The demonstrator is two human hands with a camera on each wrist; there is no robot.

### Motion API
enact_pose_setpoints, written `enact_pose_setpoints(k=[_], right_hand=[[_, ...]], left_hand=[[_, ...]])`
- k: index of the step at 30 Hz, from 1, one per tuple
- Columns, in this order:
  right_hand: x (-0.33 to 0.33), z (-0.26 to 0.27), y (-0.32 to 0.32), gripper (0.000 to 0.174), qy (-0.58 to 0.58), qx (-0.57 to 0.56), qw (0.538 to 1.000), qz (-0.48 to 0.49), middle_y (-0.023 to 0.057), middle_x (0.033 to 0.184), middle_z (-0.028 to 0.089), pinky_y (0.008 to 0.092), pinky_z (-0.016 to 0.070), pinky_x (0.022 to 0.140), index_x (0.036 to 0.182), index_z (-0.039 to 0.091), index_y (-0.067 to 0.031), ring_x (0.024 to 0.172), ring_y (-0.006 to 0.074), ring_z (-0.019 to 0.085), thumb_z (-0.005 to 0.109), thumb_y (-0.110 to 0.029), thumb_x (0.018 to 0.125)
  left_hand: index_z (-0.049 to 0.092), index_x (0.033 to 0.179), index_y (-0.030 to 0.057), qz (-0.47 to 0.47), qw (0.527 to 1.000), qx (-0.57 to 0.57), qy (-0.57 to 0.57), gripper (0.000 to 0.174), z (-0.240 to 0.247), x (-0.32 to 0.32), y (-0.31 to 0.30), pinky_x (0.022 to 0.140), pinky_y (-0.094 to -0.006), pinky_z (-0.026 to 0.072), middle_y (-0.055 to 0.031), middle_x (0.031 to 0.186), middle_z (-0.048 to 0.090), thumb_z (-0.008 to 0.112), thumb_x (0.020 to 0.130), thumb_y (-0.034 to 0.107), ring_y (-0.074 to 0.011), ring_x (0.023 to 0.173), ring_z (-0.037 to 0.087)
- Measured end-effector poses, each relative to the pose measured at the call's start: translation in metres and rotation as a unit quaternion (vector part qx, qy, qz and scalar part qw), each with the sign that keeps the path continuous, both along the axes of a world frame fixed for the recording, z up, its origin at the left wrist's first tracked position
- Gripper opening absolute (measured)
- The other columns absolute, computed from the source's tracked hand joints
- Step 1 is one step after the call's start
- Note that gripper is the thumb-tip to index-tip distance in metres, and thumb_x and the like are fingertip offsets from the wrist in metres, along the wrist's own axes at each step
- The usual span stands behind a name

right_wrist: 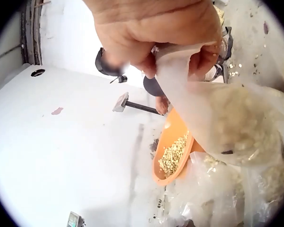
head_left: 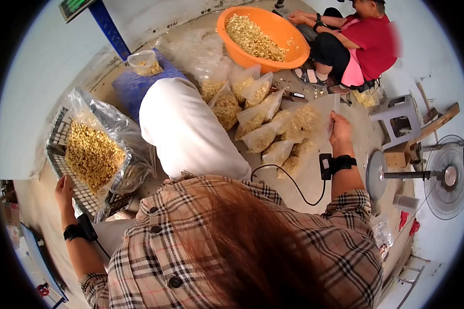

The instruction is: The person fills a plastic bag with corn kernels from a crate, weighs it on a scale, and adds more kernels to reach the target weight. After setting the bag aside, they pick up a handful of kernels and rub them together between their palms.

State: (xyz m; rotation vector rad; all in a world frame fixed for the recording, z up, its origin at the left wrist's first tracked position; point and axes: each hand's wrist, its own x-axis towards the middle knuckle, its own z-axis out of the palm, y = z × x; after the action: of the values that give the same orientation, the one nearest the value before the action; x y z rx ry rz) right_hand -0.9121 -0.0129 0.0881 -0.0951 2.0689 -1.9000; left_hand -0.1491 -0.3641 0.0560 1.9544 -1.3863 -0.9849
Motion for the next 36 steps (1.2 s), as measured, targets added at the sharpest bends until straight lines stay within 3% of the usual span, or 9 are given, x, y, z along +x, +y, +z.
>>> enact_pose_setpoints(k=[2,5,9,14,19,22,26,33,36], right_hand=[[0.005,-0.002,-0.012,0.009,-0.019,-0.028,0.999,-0.034,0.0023,0.065,0.055,0.0237,0.0365,0.046,0.073,0.057,-0.0018,0.052,0.0116,0.048,0.060,-0.009,0.077],[-0.007,-0.009,-0.011,0.009,-0.008,-0.047,0.999,0.004,0.0029,0.065,0.055,0.0246,0.0373,0.046,0.075,0.057,-0.0014,0.052,0.0121,0.048,0.060,-0.010,0.077],[-0.013,0.012,0.007,0.011,0.044,-0.024,0.999,-0.020,0.0025,0.063,0.054,0.0246,0.0369,0.045,0.072,0.057,-0.0021,0.051,0.0123,0.047,0.059,-0.011,0.078],[-0.039,0.029,0.070,0.009,0.104,0.023,0.994,-0.023,0.0019,0.067,0.057,0.0235,0.0378,0.049,0.073,0.058,-0.0041,0.054,0.0107,0.047,0.059,-0.011,0.077],[-0.040,0.023,0.133,0.015,0.083,0.114,0.989,-0.034,0.0023,0.063,0.052,0.0255,0.0367,0.049,0.066,0.056,-0.0030,0.053,0.0113,0.044,0.059,-0.011,0.078],[-0.037,-0.006,0.170,0.017,0.094,0.237,0.966,-0.048,0.0031,0.062,0.052,0.0268,0.0369,0.048,0.064,0.056,-0.0012,0.052,0.0126,0.045,0.060,-0.012,0.077],[-0.038,-0.061,0.218,0.015,0.030,0.259,0.965,-0.021,0.0048,0.057,0.053,0.0296,0.0388,0.048,0.064,0.058,-0.0001,0.049,0.0146,0.048,0.063,-0.011,0.072],[-0.024,-0.112,0.229,0.013,-0.002,0.411,0.911,0.020,0.0065,0.057,0.057,0.0309,0.0401,0.047,0.062,0.059,0.0002,0.050,0.0161,0.052,0.064,-0.010,0.068],[-0.026,-0.125,0.235,0.014,-0.004,0.409,0.913,-0.003,0.0068,0.055,0.055,0.0309,0.0400,0.047,0.060,0.059,0.0008,0.049,0.0163,0.052,0.064,-0.010,0.067]], left_hand=[[0.057,0.107,0.0066,0.010,1.000,-0.008,0.001,0.036,-0.008,0.011,0.000,0.047,-0.0201,0.0291,0.0055,0.065,0.047,0.058,0.082,0.032,-0.0035,0.056,0.039],[0.058,0.107,0.0078,0.022,0.999,-0.006,-0.024,0.035,-0.005,0.010,0.006,0.046,-0.0195,0.0294,0.0059,0.066,0.049,0.058,0.081,0.033,-0.0030,0.056,0.041],[0.059,0.106,0.0104,0.028,0.999,-0.006,-0.025,0.033,-0.013,0.020,0.001,0.046,-0.0189,0.0294,0.0064,0.066,0.050,0.058,0.081,0.033,-0.0025,0.056,0.043],[0.060,0.103,0.0135,0.036,0.999,-0.025,-0.028,0.032,-0.004,0.010,-0.001,0.047,-0.0185,0.0299,0.0067,0.066,0.051,0.059,0.079,0.035,-0.0024,0.057,0.043],[0.060,0.103,0.0142,0.020,0.999,-0.032,-0.024,0.035,-0.014,0.022,-0.013,0.048,-0.0187,0.0315,0.0070,0.075,0.054,0.061,0.078,0.038,-0.0031,0.062,0.045],[0.059,0.104,0.0141,0.024,0.999,-0.023,-0.008,0.035,-0.015,0.028,-0.019,0.049,-0.0185,0.0318,0.0075,0.075,0.054,0.062,0.077,0.037,-0.0029,0.062,0.045],[0.059,0.104,0.0136,0.047,0.999,-0.025,-0.008,0.035,-0.009,0.021,-0.014,0.049,-0.0185,0.0327,0.0076,0.073,0.054,0.063,0.077,0.036,-0.0030,0.062,0.045],[0.059,0.104,0.0142,0.054,0.999,-0.008,-0.004,0.033,-0.016,0.039,-0.017,0.052,-0.0192,0.0359,0.0070,0.082,0.056,0.063,0.078,0.034,-0.0041,0.067,0.049],[0.059,0.104,0.0149,0.061,0.998,-0.014,-0.012,0.032,-0.022,0.049,-0.018,0.052,-0.0196,0.0364,0.0064,0.084,0.057,0.062,0.078,0.033,-0.0053,0.068,0.050]])
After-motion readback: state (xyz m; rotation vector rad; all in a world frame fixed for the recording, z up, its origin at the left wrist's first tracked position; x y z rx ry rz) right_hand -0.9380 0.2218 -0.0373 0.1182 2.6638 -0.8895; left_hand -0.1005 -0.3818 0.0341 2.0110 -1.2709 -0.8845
